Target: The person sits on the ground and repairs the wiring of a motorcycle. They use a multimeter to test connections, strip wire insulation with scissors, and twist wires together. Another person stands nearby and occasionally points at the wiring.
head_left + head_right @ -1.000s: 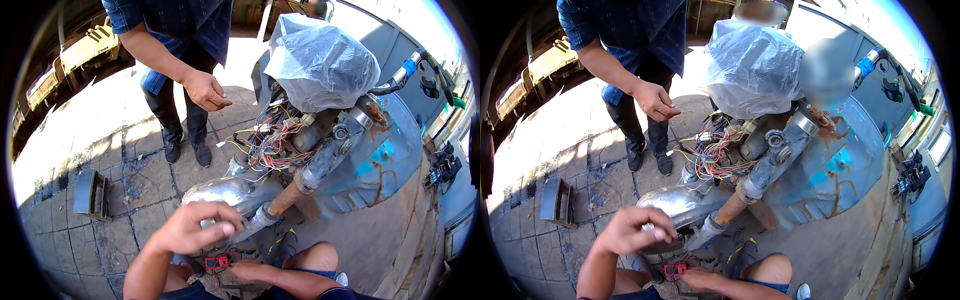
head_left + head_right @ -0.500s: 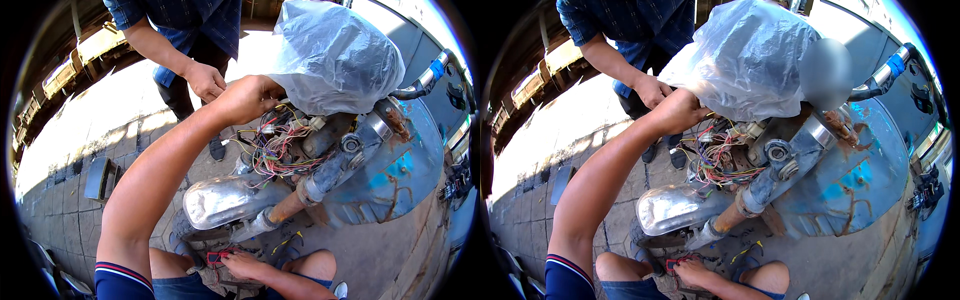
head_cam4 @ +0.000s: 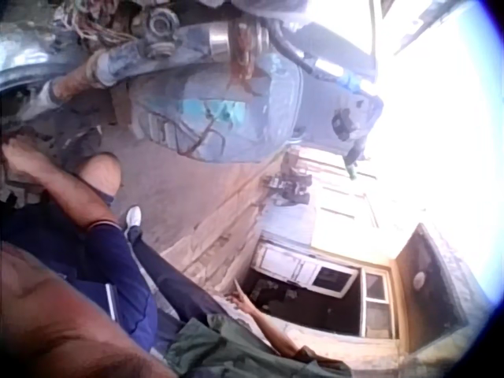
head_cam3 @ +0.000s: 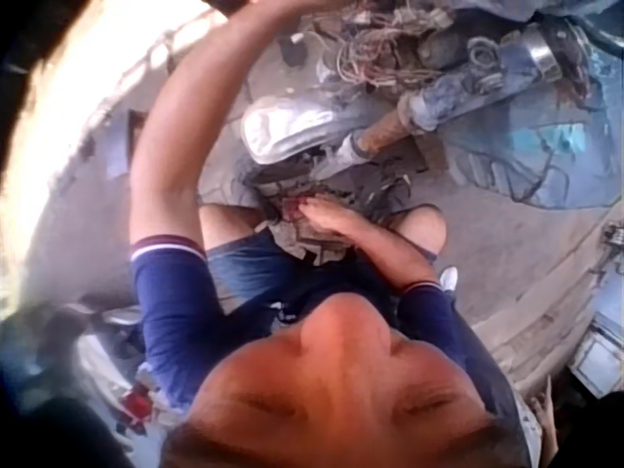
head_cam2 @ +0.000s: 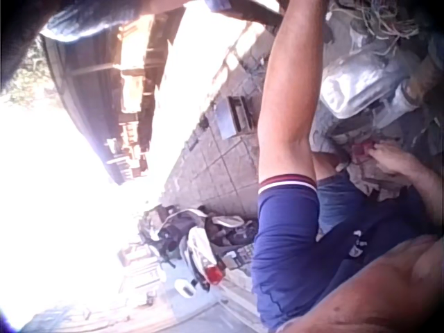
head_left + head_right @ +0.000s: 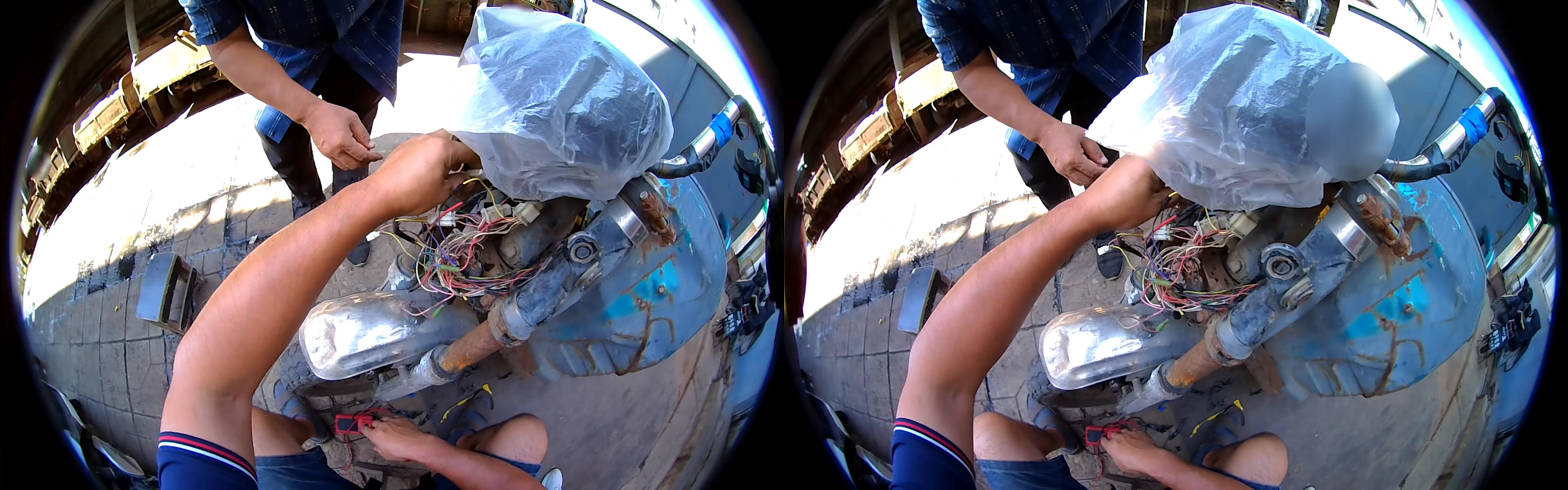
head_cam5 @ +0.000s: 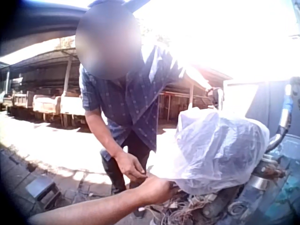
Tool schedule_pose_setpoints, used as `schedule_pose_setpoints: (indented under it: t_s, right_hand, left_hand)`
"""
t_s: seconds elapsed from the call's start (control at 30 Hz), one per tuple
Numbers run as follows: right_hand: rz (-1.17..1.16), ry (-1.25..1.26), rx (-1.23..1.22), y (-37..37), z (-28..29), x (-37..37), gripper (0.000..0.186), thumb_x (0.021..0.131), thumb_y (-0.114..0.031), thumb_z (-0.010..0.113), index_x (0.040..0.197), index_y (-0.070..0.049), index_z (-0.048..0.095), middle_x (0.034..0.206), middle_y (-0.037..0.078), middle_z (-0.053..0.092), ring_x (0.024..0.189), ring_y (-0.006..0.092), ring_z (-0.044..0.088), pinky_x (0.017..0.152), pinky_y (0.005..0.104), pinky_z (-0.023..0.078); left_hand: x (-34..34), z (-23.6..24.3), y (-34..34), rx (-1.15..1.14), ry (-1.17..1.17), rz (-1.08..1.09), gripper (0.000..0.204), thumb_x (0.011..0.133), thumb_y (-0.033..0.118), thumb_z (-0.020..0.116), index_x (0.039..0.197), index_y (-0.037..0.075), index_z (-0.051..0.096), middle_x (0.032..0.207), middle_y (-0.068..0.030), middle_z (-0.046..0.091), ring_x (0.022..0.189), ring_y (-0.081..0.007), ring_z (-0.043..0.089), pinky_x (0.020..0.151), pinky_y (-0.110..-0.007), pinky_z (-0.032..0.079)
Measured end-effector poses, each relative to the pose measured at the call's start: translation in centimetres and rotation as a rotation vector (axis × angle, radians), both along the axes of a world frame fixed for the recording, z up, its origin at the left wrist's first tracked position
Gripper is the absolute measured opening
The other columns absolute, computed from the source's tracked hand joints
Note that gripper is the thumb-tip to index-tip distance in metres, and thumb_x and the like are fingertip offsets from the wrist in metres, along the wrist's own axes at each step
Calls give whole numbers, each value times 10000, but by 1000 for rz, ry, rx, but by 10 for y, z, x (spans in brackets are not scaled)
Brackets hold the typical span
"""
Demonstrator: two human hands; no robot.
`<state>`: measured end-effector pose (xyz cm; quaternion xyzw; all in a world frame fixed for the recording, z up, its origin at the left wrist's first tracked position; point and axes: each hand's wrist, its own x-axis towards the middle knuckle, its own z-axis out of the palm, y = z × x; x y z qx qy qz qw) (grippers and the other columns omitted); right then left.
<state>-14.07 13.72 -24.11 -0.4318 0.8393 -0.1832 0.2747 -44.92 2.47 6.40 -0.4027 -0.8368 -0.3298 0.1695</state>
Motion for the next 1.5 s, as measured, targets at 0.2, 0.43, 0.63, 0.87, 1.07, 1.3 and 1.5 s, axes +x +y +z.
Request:
schedule_pose_setpoints:
  t_s: [0.2,0.43,0.63,0.87,1.07,1.3,1.5]
  right_hand:
    - [35,-118,149,-7,9,-5,420,865,-164,651,1251,-15,580,1171,243,664,1115,436,648,978,502,517]
    - [42,-121,144,-6,8,-6,406,867,-162,631,1236,-4,575,1138,246,667,1087,430,657,953,498,524]
    - [25,-18,30,-4,4,-3,254,870,-88,522,1087,-3,622,1009,231,694,971,416,699,832,522,562]
    - [-18,-11,15,0,7,-3,253,870,-83,522,1088,-4,622,1023,233,693,996,416,693,851,518,557]
    - [-20,-33,24,-1,11,-5,266,871,-86,522,1104,5,615,1035,242,691,990,421,694,855,520,555]
    - [-1,-16,1,1,10,-5,280,850,-88,536,1101,10,611,1023,250,689,966,430,698,842,522,559]
    - [0,-10,-8,1,10,-6,282,851,-94,541,1107,3,610,1010,244,689,957,429,700,835,519,563]
  left_hand:
    - [-2,-9,-10,75,-105,22,278,860,112,674,1128,64,728,1106,-168,662,1001,-350,671,889,-419,527]
    - [-4,-6,-11,190,-76,-25,273,846,89,697,1096,-20,713,994,-182,720,896,-306,704,826,-390,551]
    - [-5,11,-25,183,-215,-117,288,869,114,727,1098,-57,690,910,-104,737,802,-160,685,711,-305,539]
    - [26,54,-34,75,-724,-108,338,982,144,613,1287,4,657,938,-44,712,804,-95,675,592,-252,478]
    - [25,61,-26,3,-760,-45,368,954,104,629,1307,2,653,887,-48,692,689,-92,643,577,-234,445]
    - [8,58,-14,36,-809,-4,340,877,99,652,1201,10,704,760,-41,647,569,-112,582,567,-253,417]
    - [-6,54,-3,-210,-678,151,240,892,163,668,1084,36,736,800,-59,693,687,-141,615,607,-276,429]
